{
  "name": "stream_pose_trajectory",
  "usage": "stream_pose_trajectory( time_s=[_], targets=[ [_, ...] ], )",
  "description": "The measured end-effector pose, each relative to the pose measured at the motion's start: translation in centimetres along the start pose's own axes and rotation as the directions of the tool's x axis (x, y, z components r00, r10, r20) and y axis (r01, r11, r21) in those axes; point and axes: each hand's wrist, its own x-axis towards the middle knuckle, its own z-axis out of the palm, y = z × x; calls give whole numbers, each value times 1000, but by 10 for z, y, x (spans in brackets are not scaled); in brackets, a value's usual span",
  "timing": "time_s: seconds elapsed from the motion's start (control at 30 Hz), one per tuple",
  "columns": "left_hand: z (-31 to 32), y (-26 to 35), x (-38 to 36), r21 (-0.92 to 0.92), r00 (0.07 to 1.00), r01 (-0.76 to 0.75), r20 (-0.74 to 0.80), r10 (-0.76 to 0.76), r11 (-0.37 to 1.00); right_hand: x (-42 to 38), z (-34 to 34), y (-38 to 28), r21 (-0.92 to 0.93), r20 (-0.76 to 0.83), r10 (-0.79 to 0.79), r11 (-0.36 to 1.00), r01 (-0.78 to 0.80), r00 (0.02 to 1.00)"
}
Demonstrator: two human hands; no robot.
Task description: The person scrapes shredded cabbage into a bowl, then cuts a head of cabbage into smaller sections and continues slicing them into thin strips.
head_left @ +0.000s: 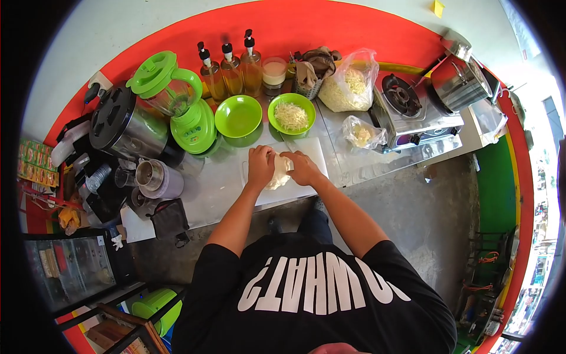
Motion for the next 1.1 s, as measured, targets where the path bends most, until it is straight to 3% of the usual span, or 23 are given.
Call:
stream_pose_trajectory(
  time_s=[0.07, 0.13, 0.17, 0.23, 0.37, 0.43, 0.47, 0.53, 0.77, 0.87, 0.97, 1.03, 1.1],
  targets=[
    [-1, -3, -2, -33, 997, -37, -75, 35, 999, 0, 5, -6, -45, -24, 12, 999, -13, 1000],
    [-9, -5, -5, -47, 998, 46, -41, -48, 998, -7, 23, -6, 63, -122, -10, 998, 18, 992],
    [-13, -8, -7, -46, 998, 49, -37, -51, 998, -9, 33, -3, 123, -149, -96, 986, 115, 984],
    [-22, -22, -14, -266, 952, 306, 99, -290, 914, -23, 41, -13, 102, -156, -105, 987, 122, 982],
    [-45, -33, -33, -279, 942, 328, 170, -290, 902, -21, 41, -17, 96, -116, -122, 986, 134, 986],
    [-56, -32, -38, -41, 994, 53, 96, -49, 998, -17, 39, -18, 135, -89, -134, 980, 146, 987],
    [-61, -30, -38, -39, 994, 51, 97, -47, 998, -14, 37, -20, 156, -66, -131, 978, 140, 989],
    [-70, -26, -38, -297, 955, 287, 165, -247, 911, -9, 34, -22, 177, -45, -133, 974, 139, 990],
    [-83, -27, -48, -247, 941, 332, 155, -301, 910, -2, 39, -20, 124, -41, -174, 976, 178, 984],
    [-90, -28, -56, -294, 914, 381, 263, -309, 877, 1, 45, -14, 146, -49, -221, 963, 225, 974],
    [-99, -15, -63, -179, 940, 249, 281, -193, 952, 1, 48, -15, 150, -101, -269, 948, 282, 958],
    [-101, -9, -66, -242, 877, 422, 352, -326, 874, 2, 50, -14, 155, -120, -275, 944, 291, 954],
    [-96, -14, -71, -307, 884, 431, 333, -328, 849, 4, 52, -11, 175, -54, -253, 950, 259, 966]
  ],
)
